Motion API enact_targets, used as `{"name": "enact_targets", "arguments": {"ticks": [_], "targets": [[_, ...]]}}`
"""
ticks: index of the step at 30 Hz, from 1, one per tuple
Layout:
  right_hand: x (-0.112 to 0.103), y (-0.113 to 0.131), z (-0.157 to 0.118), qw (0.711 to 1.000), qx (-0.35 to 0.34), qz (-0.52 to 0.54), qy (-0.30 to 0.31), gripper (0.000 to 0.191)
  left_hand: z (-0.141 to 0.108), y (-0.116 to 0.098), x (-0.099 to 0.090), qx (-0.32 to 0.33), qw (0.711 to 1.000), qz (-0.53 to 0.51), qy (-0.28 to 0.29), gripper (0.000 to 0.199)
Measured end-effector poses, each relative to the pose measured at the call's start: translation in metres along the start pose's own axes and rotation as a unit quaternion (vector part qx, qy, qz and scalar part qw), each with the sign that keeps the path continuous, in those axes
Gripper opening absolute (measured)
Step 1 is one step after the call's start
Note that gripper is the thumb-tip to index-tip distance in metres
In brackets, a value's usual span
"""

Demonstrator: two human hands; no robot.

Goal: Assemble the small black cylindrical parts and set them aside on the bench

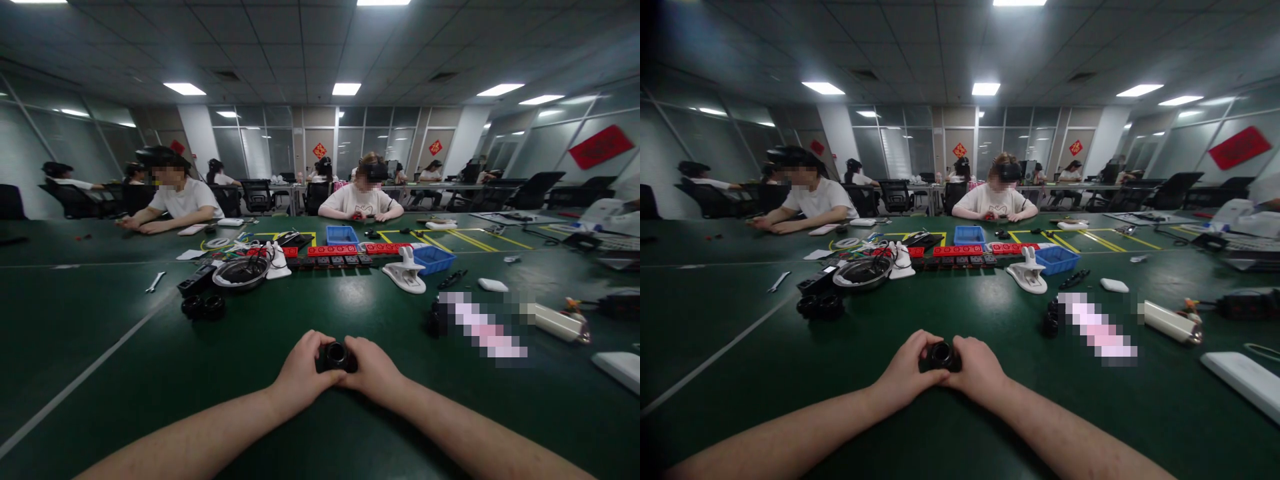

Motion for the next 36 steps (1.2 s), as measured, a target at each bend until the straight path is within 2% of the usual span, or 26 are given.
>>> {"name": "enact_targets", "arguments": {"ticks": [2,4,8,10,14,24,31,36], "targets": [[-0.003,0.002,-0.001,0.999,-0.004,-0.047,-0.02,0.038,0.001,0.001,-0.001,0.003,1.0,-0.006,0.002,0.034],[-0.005,0.004,-0.001,0.999,-0.017,-0.049,-0.013,0.047,0.004,0.001,-0.001,0.014,1.0,-0.013,0.014,0.036],[-0.01,0.013,-0.001,0.994,-0.075,0.072,0.039,0.061,0.005,-0.003,0.004,0.047,0.996,-0.032,0.075,0.036],[-0.01,0.019,-0.003,0.984,-0.108,0.123,0.076,0.057,0.004,-0.006,0.005,0.056,0.992,-0.045,0.1,0.036],[-0.006,0.02,-0.004,0.976,-0.129,0.137,0.114,0.036,0.003,-0.006,0.007,0.056,0.99,-0.063,0.116,0.038],[-0.005,0.023,-0.003,0.971,-0.152,0.148,0.114,0.025,0.003,-0.004,0.012,0.059,0.987,-0.076,0.129,0.039],[0.0,0.017,-0.001,0.974,-0.13,0.154,0.103,0.022,0.004,-0.007,0.011,0.058,0.987,-0.065,0.134,0.038],[0.005,0.005,0.001,0.979,-0.068,0.164,0.099,0.024,0.003,-0.006,0.012,0.051,0.99,-0.056,0.123,0.038]]}}
Point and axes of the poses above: each hand's wrist, its own z-axis towards the middle knuckle, its own x-axis out of the palm, y = z × x, the point moved 10 cm from there along z, towards the middle knuckle, and after that the axes turned 15 degrees about -y, right-handed, at the moved point
